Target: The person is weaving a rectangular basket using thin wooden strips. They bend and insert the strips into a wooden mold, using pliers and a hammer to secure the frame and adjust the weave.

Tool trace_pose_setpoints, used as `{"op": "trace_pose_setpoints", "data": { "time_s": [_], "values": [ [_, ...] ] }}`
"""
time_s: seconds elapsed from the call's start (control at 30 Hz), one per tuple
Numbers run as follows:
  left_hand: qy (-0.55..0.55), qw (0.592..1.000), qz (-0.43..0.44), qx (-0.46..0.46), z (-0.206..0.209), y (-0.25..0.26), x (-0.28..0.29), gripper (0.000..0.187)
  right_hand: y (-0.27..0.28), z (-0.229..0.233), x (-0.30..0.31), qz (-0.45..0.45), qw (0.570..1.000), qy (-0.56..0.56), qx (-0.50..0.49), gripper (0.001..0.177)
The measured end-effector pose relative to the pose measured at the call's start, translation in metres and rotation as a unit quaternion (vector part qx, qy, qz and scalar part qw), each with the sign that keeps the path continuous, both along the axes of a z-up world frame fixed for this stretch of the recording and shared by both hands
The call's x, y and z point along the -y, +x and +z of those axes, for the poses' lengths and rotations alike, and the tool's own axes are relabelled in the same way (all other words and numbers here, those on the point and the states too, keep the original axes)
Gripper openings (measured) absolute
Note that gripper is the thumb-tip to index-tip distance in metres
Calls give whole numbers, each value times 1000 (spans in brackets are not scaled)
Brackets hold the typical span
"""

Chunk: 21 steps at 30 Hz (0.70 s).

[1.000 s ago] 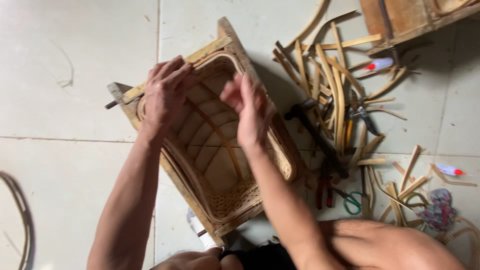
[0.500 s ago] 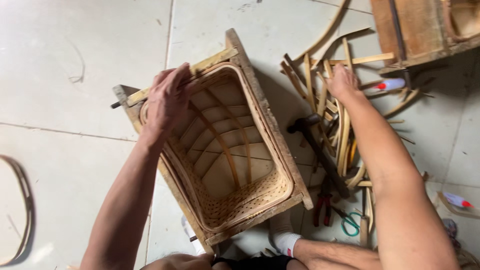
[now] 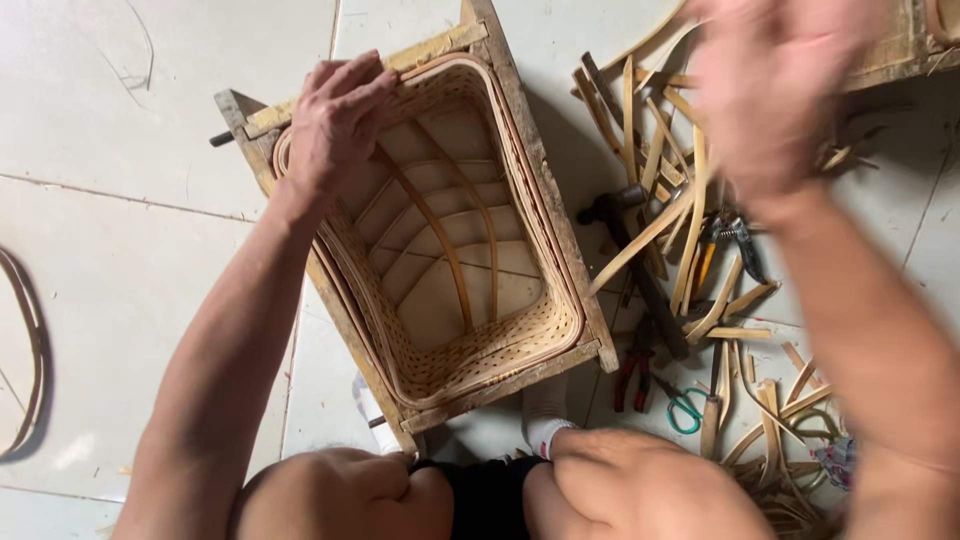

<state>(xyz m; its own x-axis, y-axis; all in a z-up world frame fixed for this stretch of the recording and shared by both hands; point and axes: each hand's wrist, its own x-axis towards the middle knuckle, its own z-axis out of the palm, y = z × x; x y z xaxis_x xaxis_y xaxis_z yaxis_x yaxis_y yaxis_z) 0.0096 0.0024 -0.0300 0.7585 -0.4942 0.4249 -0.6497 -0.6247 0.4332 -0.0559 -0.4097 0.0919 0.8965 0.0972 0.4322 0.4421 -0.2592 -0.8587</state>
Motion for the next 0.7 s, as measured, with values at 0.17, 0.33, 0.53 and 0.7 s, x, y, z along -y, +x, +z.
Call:
{"op": "trace_pose_setpoints", "data": {
  "time_s": [0.17, 0.33, 0.53, 0.7],
  "values": [
    [-6, 1000, -2, 12, -3, -1, -3, 23, -12, -23, -121, -30, 995, 18, -94, 39],
    [-4, 1000, -7, 28, -9, 3, -1, 25, -4, -45, -142, -53, 966, 102, -231, 41],
    [5, 1000, 2, 22, -2, -3, -2, 22, 0, -65, -146, -35, 973, 76, -217, 37],
    [4, 1000, -14, 7, 4, -3, -3, 26, -3, -81, -149, -33, 980, 37, -195, 35]
  ]
}}
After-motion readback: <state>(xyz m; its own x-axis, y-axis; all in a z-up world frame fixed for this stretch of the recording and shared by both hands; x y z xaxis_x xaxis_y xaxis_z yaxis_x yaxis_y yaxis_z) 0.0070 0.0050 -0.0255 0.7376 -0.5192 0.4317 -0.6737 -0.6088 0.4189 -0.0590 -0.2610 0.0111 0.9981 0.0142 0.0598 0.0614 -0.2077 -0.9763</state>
